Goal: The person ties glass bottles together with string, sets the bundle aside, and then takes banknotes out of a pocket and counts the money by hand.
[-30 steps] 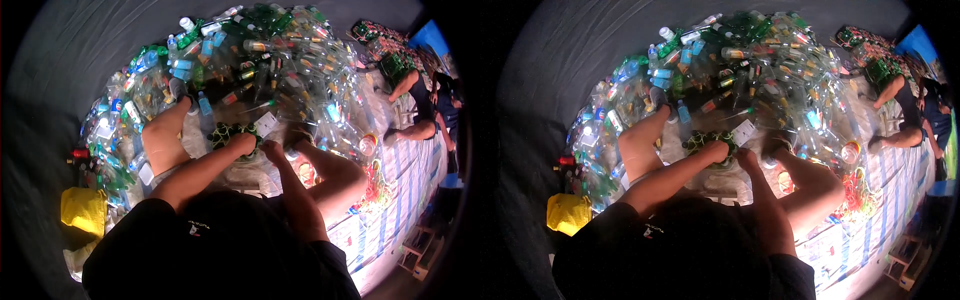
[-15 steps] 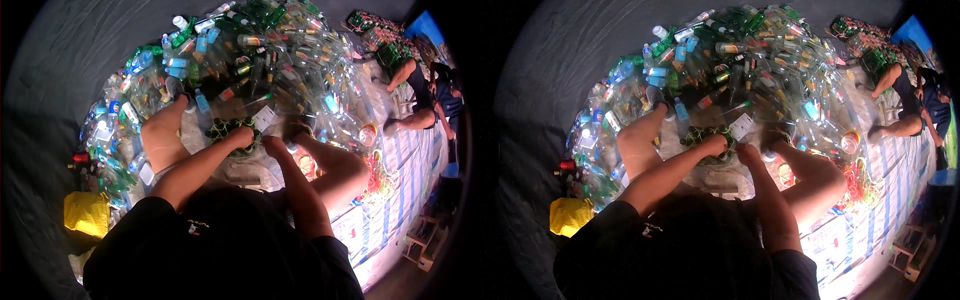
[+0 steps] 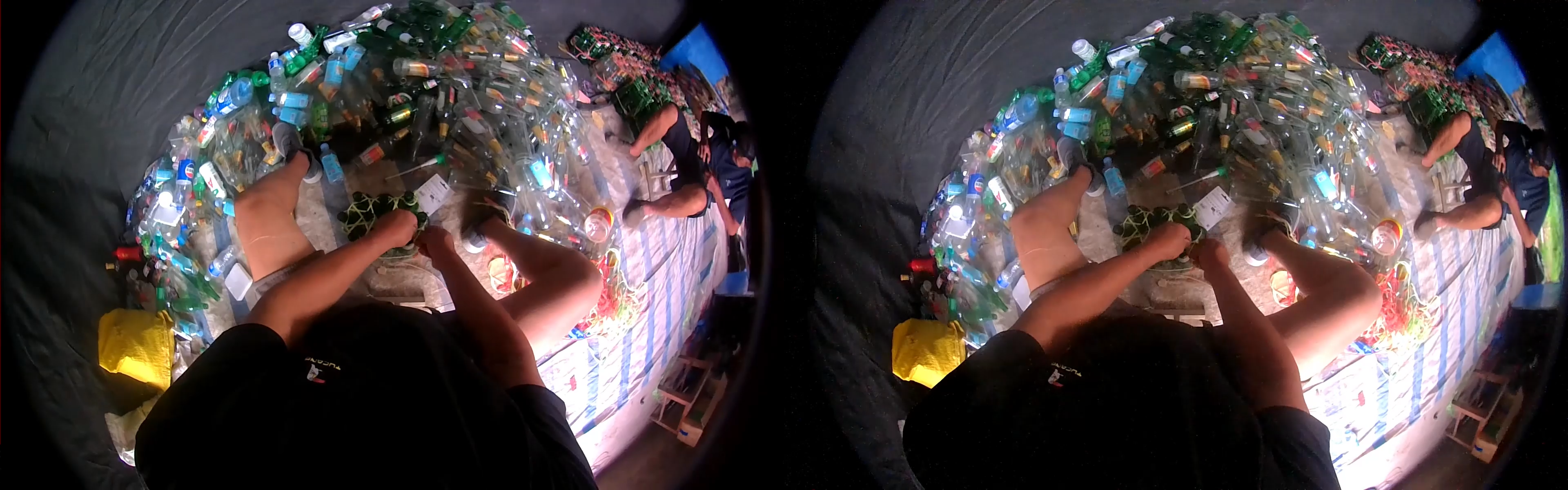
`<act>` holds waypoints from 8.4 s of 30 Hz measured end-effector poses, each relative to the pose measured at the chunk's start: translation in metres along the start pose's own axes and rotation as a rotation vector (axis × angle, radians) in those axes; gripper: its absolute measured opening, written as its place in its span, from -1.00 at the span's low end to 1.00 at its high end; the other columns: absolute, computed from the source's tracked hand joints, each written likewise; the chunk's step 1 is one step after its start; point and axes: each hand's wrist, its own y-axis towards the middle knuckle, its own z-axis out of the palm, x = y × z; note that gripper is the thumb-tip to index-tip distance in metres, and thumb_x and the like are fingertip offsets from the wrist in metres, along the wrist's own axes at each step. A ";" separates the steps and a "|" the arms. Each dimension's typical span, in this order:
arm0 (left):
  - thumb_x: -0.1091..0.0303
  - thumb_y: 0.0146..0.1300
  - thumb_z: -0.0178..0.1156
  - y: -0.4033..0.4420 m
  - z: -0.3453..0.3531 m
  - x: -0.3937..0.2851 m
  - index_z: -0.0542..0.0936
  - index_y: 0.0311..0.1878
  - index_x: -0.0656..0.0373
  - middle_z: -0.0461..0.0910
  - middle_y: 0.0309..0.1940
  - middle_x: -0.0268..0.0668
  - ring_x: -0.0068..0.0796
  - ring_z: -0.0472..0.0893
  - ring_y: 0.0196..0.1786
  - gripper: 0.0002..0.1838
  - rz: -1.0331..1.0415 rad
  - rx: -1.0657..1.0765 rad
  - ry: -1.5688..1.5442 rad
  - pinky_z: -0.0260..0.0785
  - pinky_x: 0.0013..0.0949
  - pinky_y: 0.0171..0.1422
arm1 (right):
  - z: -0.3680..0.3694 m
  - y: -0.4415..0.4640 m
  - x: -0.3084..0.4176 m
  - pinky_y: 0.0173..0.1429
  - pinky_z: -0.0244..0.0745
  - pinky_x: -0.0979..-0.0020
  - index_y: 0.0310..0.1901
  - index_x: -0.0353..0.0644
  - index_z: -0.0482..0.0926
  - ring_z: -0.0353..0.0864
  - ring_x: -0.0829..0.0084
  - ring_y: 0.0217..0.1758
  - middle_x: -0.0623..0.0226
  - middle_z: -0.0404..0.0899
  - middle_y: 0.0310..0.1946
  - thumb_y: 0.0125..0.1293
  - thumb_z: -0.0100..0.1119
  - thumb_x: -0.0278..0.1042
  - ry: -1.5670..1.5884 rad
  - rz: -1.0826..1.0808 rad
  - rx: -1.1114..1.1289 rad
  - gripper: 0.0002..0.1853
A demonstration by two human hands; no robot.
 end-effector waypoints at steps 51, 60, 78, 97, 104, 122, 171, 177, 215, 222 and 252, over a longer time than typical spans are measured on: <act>0.22 -0.01 0.35 0.008 0.002 0.018 0.61 -0.34 0.21 0.66 -0.43 -0.15 -0.21 0.63 -0.37 -0.73 0.227 0.327 -0.205 0.41 -0.18 -0.25 | 0.030 -0.029 -0.051 -0.11 0.56 0.05 -0.26 -0.19 0.61 0.68 -0.03 -0.19 -0.01 0.66 -0.32 0.15 0.14 -0.29 -0.974 -0.386 -0.077 -0.81; 0.15 -0.05 0.35 -0.006 -0.016 0.002 0.67 -0.29 0.21 0.67 -0.39 -0.07 -0.16 0.66 -0.31 -0.66 0.194 0.333 -0.071 0.45 -0.16 -0.20 | -0.002 -0.094 0.023 -0.22 0.57 0.28 0.15 -0.17 0.55 0.70 0.37 -0.30 0.11 0.69 -0.35 0.24 0.21 -0.37 -0.885 -0.390 0.095 -0.59; 0.37 -0.09 0.26 0.001 -0.057 0.074 0.74 -0.19 0.06 0.69 -0.30 -0.04 0.02 0.68 -0.18 -0.69 0.162 0.079 0.028 0.50 -0.03 -0.04 | -0.042 -0.302 0.184 -0.22 0.49 0.52 -0.01 -0.28 0.58 0.59 0.52 -0.37 0.39 0.61 -0.33 0.37 0.10 -0.59 -0.211 -0.580 -0.343 -0.80; 0.29 0.07 0.23 0.006 0.024 0.065 0.79 -0.30 0.00 0.74 -0.26 -0.29 -0.22 0.69 -0.19 -0.81 0.037 -0.156 0.502 0.48 -0.03 -0.19 | 0.000 -0.162 0.186 -0.28 0.38 0.12 -0.33 -0.31 0.47 0.47 0.02 -0.34 0.06 0.45 -0.40 0.03 0.13 -0.44 -1.332 -0.923 0.078 -0.83; 0.23 -0.02 0.33 0.018 -0.050 0.009 0.77 -0.32 -0.02 0.75 -0.29 -0.34 -0.28 0.71 -0.14 -0.82 -0.015 -0.028 0.212 0.50 -0.08 -0.18 | -0.024 -0.146 0.196 -0.29 0.38 0.11 -0.36 -0.31 0.48 0.47 0.00 -0.35 0.06 0.46 -0.41 0.02 0.14 -0.43 -1.313 -1.191 0.162 -0.84; 0.32 -0.05 0.16 -0.109 -0.416 -0.021 0.73 -0.14 0.06 0.71 -0.21 -0.09 -0.07 0.69 -0.08 -0.65 -0.136 -0.528 0.152 0.55 -0.04 -0.02 | -0.011 -0.143 0.212 -0.04 0.51 0.28 -0.12 -0.19 0.58 0.60 0.24 -0.22 0.24 0.60 -0.24 -0.18 0.37 -0.32 -0.851 -0.682 -0.137 -0.53; 0.01 0.08 0.23 -0.544 -0.050 0.326 0.73 -0.09 0.18 0.73 -0.09 -0.12 -0.21 0.72 -0.02 -0.53 -1.804 -0.504 -0.482 0.52 -0.21 0.12 | 0.026 -0.144 0.072 -0.35 0.33 0.55 0.05 -0.16 0.58 0.46 0.61 -0.41 0.46 0.57 -0.33 0.41 0.04 -0.29 -0.575 -0.245 0.153 -0.73; 0.05 0.23 0.20 -0.562 0.057 0.443 0.68 0.00 0.06 0.68 -0.12 -0.19 -0.30 0.65 -0.08 -0.62 -1.434 -0.371 -0.232 0.48 -0.17 0.01 | 0.023 -0.142 0.059 -0.38 0.33 0.56 0.05 -0.16 0.58 0.47 0.60 -0.43 0.46 0.57 -0.35 0.41 0.05 -0.28 -0.573 -0.193 0.207 -0.73; 0.09 0.23 0.24 -0.114 -0.037 -0.185 0.65 -0.05 0.13 0.60 -0.06 -0.10 -0.05 0.60 0.02 -0.65 0.985 0.066 0.196 0.40 -0.03 0.19 | -0.121 -0.340 -0.128 -0.02 0.51 0.44 -0.05 -0.34 0.65 0.62 0.45 -0.10 0.29 0.65 -0.20 0.40 0.09 -0.31 -0.117 -0.265 -0.303 -0.71; 0.32 0.21 0.16 -0.089 -0.019 -0.178 0.63 -0.24 0.16 0.58 -0.08 -0.10 -0.08 0.56 0.07 -0.85 0.908 0.034 0.323 0.40 -0.16 0.23 | -0.095 -0.341 -0.050 -0.01 0.45 0.48 -0.04 -0.31 0.64 0.57 0.54 -0.12 0.36 0.64 -0.20 0.40 0.17 -0.28 -0.048 -0.156 -0.312 -0.73; 0.35 0.22 0.06 -0.131 -0.053 -0.229 0.67 -0.35 0.30 0.68 -0.32 -0.01 0.02 0.70 -0.23 -0.75 1.228 0.357 -0.125 0.53 -0.09 -0.15 | -0.090 -0.296 -0.061 -0.01 0.52 0.27 -0.02 -0.30 0.56 0.66 0.24 -0.05 0.04 0.67 -0.16 0.30 0.02 -0.56 -0.379 -0.658 -0.332 -0.75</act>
